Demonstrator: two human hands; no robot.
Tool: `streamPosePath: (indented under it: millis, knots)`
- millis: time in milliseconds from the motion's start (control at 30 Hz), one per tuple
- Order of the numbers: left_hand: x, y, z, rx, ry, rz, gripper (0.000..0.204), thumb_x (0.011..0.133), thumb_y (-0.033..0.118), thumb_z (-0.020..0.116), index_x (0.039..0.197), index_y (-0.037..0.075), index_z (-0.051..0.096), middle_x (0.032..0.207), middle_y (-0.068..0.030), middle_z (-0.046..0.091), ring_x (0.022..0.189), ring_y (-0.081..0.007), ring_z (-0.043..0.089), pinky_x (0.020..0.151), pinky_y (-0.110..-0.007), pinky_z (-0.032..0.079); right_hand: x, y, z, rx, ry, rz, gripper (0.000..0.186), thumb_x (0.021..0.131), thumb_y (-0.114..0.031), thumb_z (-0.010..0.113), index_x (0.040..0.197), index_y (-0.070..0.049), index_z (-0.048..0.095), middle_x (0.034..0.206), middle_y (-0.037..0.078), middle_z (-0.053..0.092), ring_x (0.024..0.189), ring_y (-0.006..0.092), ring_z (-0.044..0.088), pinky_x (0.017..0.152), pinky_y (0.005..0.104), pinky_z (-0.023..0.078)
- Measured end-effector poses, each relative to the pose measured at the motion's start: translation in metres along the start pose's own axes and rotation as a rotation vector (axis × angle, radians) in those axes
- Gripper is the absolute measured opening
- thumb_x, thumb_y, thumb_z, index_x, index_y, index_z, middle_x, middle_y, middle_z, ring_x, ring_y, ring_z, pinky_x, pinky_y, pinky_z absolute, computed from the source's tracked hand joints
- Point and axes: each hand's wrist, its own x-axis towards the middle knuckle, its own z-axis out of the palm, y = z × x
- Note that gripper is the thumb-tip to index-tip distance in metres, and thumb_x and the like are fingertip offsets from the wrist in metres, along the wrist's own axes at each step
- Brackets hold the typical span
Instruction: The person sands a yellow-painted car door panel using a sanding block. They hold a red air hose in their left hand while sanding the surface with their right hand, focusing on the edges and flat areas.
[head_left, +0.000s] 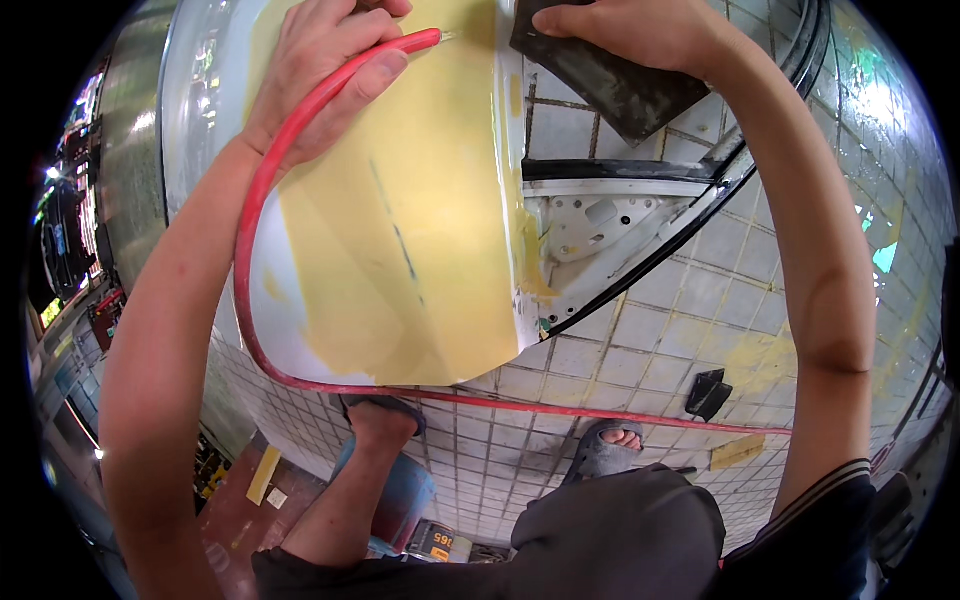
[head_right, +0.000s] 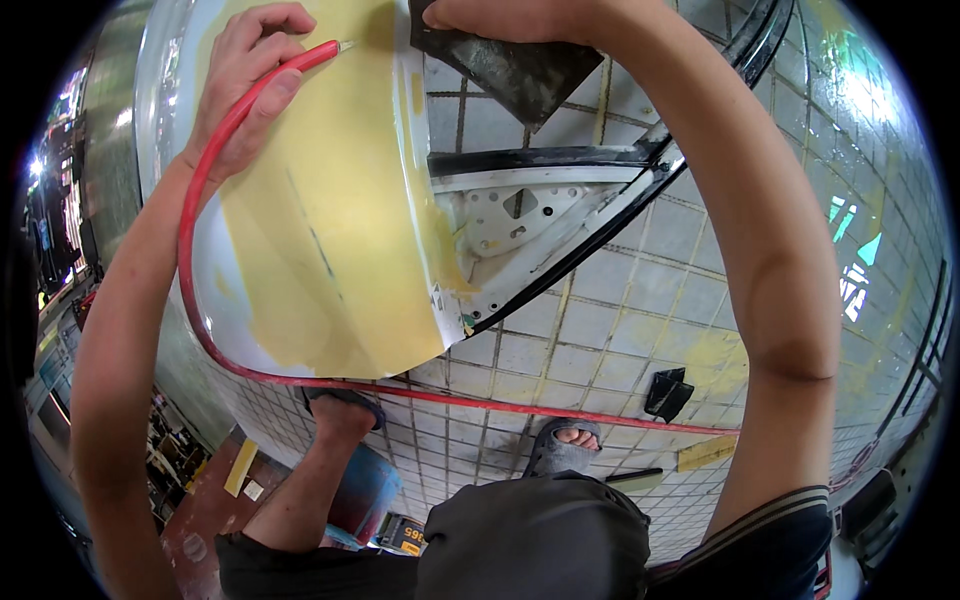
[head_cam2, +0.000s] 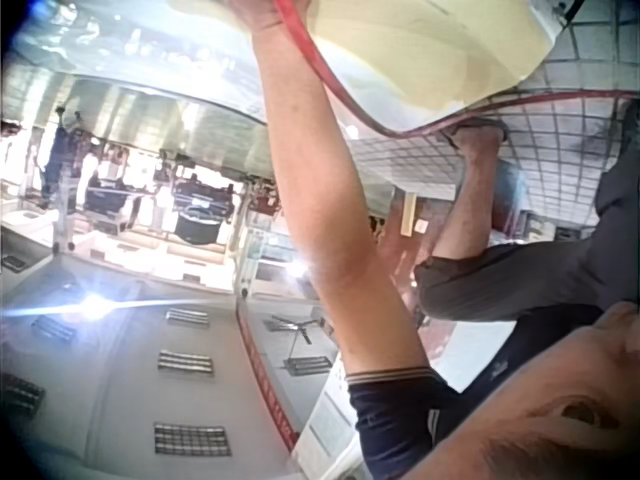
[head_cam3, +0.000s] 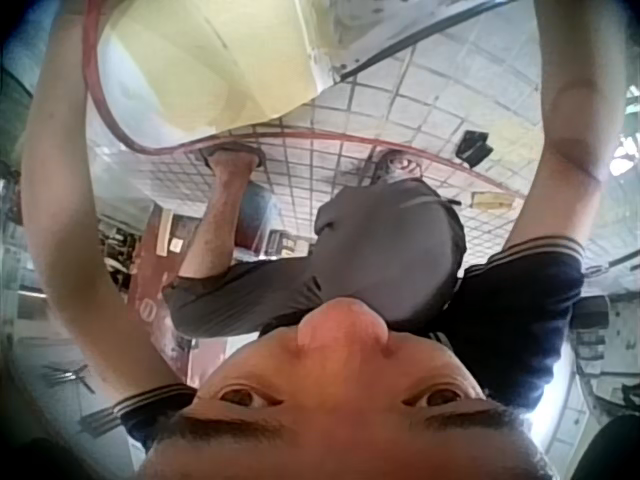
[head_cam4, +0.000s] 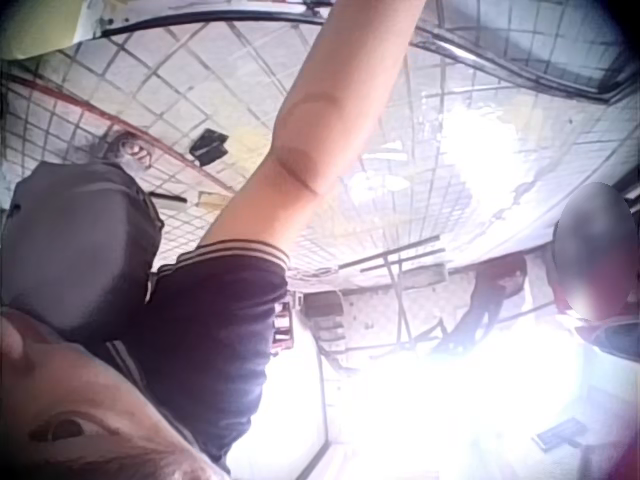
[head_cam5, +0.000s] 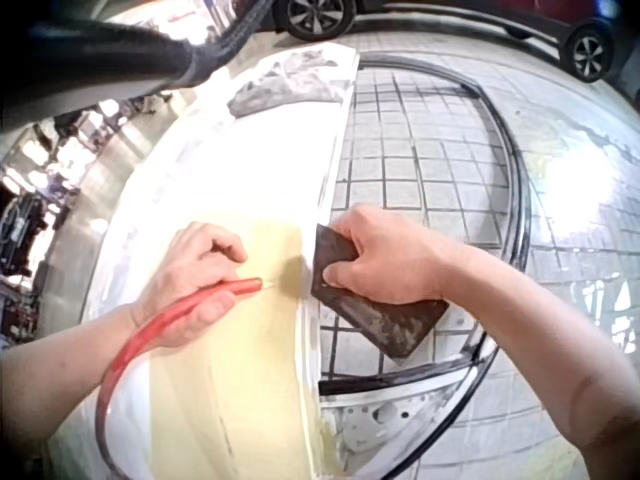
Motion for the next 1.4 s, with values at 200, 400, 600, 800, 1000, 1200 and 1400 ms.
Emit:
streamPosePath:
  millis: [200, 400, 600, 800, 1000, 1200, 1400]
  knots:
    - [0.001, 0.0, 0.002, -0.004, -0.006, 0.006, 0.033, 0.097, 0.031, 0.056, 0.099, 0.0, 0.065, 0.132, -0.0161, 0.061, 0.118, -0.0331, 0.054, 0.107, -0.044, 0.038, 0.0, 0.016, 0.011, 0.029, -0.099, -0.102, 0.024, 0.087, -0.017, 0.069, 0.1, 0.002, 0.073, 0.088, 0.021, 0.075, 0.085, 0.0317, 0.073, 0.079, 0.0413, 0.055]
    - [0.0, 0.001, -0.002, 0.005, -0.017, 0.007, 0.033, 0.097, 0.031, 0.056, 0.1, 0.0, 0.065, 0.132, -0.0161, 0.061, 0.118, -0.0331, 0.054, 0.107, -0.044, 0.038, 0.0, 0.015, 0.009, 0.143, -0.182, -0.146, 0.024, 0.087, -0.016, 0.069, 0.101, 0.004, 0.072, 0.087, 0.02, 0.075, 0.082, 0.0281, 0.072, 0.077, 0.0402, 0.055]
    - [-0.003, 0.0, -0.002, 0.005, -0.019, 0.003, 0.033, 0.097, 0.031, 0.056, 0.1, 0.0, 0.065, 0.132, -0.0161, 0.061, 0.118, -0.0331, 0.054, 0.107, -0.044, 0.038, -0.002, 0.01, 0.003, 0.075, -0.143, -0.142, 0.025, 0.087, -0.015, 0.07, 0.104, 0.004, 0.073, 0.089, 0.02, 0.075, 0.083, 0.028, 0.072, 0.078, 0.0397, 0.055]
    - [-0.001, 0.001, 0.0, 0.001, -0.015, 0.003, 0.033, 0.097, 0.031, 0.056, 0.1, 0.0, 0.065, 0.132, -0.0161, 0.06, 0.118, -0.0331, 0.054, 0.107, -0.044, 0.038, 0.005, 0.017, 0.005, 0.065, -0.154, -0.165, 0.026, 0.087, -0.015, 0.071, 0.104, 0.004, 0.072, 0.089, 0.02, 0.076, 0.082, 0.0285, 0.072, 0.078, 0.0402, 0.055]
    - [-0.003, 0.002, 0.0, 0.001, -0.02, -0.002, 0.033, 0.097, 0.031, 0.056, 0.101, 0.0, 0.065, 0.133, -0.0161, 0.06, 0.118, -0.0331, 0.054, 0.108, -0.044, 0.038, 0.008, 0.013, 0.002, 0.028, -0.179, -0.208, 0.025, 0.087, -0.015, 0.07, 0.102, 0.005, 0.071, 0.086, 0.019, 0.074, 0.08, 0.0269, 0.07, 0.075, 0.04, 0.054]
    - [-0.004, 0.003, -0.001, 0.005, -0.025, -0.006, 0.033, 0.097, 0.031, 0.056, 0.101, 0.0, 0.066, 0.133, -0.0161, 0.06, 0.118, -0.0331, 0.054, 0.108, -0.044, 0.038, 0.01, 0.008, -0.004, 0.012, -0.204, -0.234, 0.024, 0.087, -0.015, 0.07, 0.101, 0.005, 0.071, 0.085, 0.019, 0.074, 0.08, 0.0266, 0.07, 0.075, 0.0398, 0.054]
    - [-0.005, 0.003, 0.0, 0.003, -0.026, -0.008, 0.033, 0.097, 0.031, 0.055, 0.102, 0.0, 0.066, 0.133, -0.0161, 0.06, 0.119, -0.0331, 0.053, 0.108, -0.044, 0.038, 0.016, 0.013, -0.004, 0.005, -0.192, -0.235, 0.025, 0.089, -0.016, 0.07, 0.103, 0.004, 0.071, 0.087, 0.018, 0.074, 0.082, 0.0265, 0.071, 0.078, 0.0387, 0.054]
